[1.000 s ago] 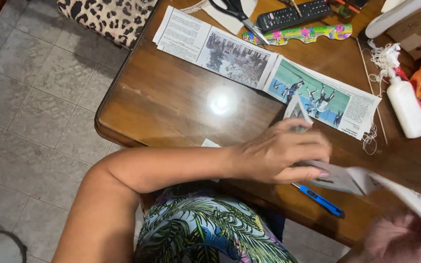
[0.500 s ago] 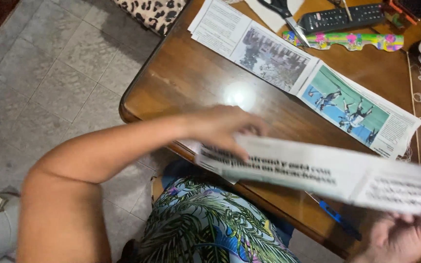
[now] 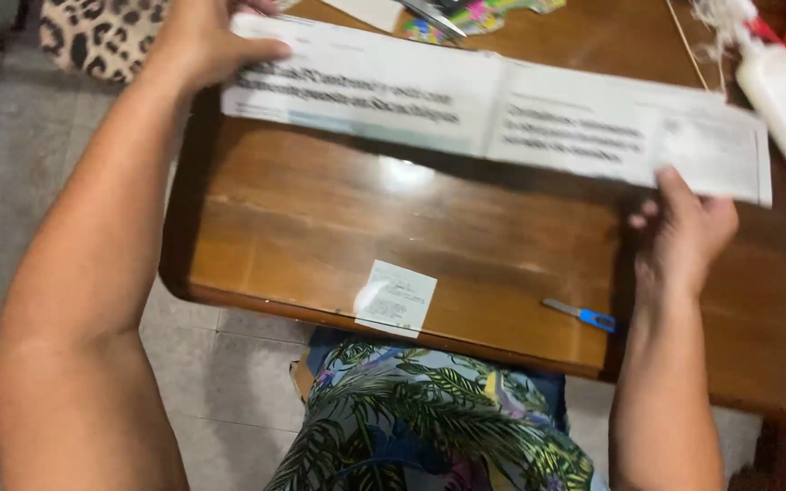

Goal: Preparing newspaper sheets by folding and cutting them into strips to be rolled into tubes.

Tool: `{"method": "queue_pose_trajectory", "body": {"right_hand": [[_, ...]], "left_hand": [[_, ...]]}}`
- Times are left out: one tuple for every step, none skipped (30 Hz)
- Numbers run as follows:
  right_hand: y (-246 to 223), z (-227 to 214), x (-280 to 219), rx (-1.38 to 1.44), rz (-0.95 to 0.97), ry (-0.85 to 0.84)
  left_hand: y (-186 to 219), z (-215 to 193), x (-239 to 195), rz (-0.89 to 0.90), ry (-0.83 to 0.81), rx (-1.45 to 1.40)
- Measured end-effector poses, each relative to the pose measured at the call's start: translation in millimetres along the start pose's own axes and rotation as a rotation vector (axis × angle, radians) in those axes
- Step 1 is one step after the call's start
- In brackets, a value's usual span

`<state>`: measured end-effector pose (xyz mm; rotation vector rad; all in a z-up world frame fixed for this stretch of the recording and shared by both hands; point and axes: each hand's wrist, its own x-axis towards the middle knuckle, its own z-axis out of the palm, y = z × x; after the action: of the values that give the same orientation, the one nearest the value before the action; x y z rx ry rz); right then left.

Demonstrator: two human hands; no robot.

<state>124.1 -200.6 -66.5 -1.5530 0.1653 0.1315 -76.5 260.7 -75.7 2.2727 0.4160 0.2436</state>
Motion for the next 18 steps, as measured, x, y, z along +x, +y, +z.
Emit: {"method": "queue_pose_trajectory", "body": {"right_hand": [[6.3, -0.7, 6.8, -0.098, -0.065, -0.034], [12.4, -2.1, 13.8, -0.198, -0.127, -0.067], [16.3, -1.4, 16.8, -0.196, -0.121, -0.040], [19.9, -1.2, 19.9, -0.207, -0.129, -0.074], [22.5, -0.2, 25.1, -0.217, -0.142, -0.111], [24.9, -1.7, 28.0, -0.214, -0.141, -0.086], [26.5, -2.9, 31.7, -0.252, -0.132, -0.094], [28.0, -4.1, 35.4, -0.289, -0.122, -0.101], [24.8, -6.3, 33.6, -0.289, -0.119, -0.082], [21.6, -8.9, 32.1, -0.227, -0.124, -0.080], [16.9, -15.1, 31.5, -0.166, -0.134, -0.068], [10.8, -19.7, 21.9, -0.168, -0.138, -0.038], [2.1, -27.2, 14.4, -0.148, -0.172, -0.014], [-6.7, -34.4, 7.3, -0.130, -0.208, 0.011], [-10.2, -51.9, 8.3, -0.130, -0.219, 0.054], [-13.3, -69.1, 8.6, -0.305, -0.424, 0.063], [-14.3, -84.6, 6.7, -0.490, -0.614, 0.066], [-21.2, -105.6, 10.9, -0.496, -0.613, 0.104]], "left_hand": [[-7.2, 0.6, 6.5, -0.055, 0.068, 0.183], [-14.1, 1.4, 13.3, -0.104, 0.140, 0.366], [-23.2, 5.9, 16.2, -0.085, 0.119, 0.365], [-32.0, 10.4, 19.2, 0.055, 0.180, 0.372], [-40.5, 14.2, 23.4, 0.199, 0.244, 0.374], [-42.3, 16.7, 22.2, 0.219, 0.230, 0.369], [-44.4, 18.8, 20.6, 0.240, 0.294, 0.390], [-46.6, 20.5, 19.1, 0.263, 0.359, 0.410], [-34.6, 23.1, 13.9, 0.277, 0.347, 0.403], [-22.5, 25.8, 8.6, 0.298, 0.408, 0.411], [-9.4, 31.9, 7.7, 0.327, 0.467, 0.411], [-0.3, 34.9, -5.5, 0.350, 0.453, 0.395], [9.5, 40.9, -10.5, 0.365, 0.529, 0.491], [18.7, 46.4, -15.3, 0.379, 0.608, 0.585], [32.7, 55.0, -21.9, 0.416, 0.598, 0.560], [45.3, 62.7, -29.2, 0.446, 0.551, 0.580], [55.4, 67.8, -40.7, 0.472, 0.503, 0.607], [59.2, 77.8, -46.7, 0.504, 0.492, 0.588]]}}
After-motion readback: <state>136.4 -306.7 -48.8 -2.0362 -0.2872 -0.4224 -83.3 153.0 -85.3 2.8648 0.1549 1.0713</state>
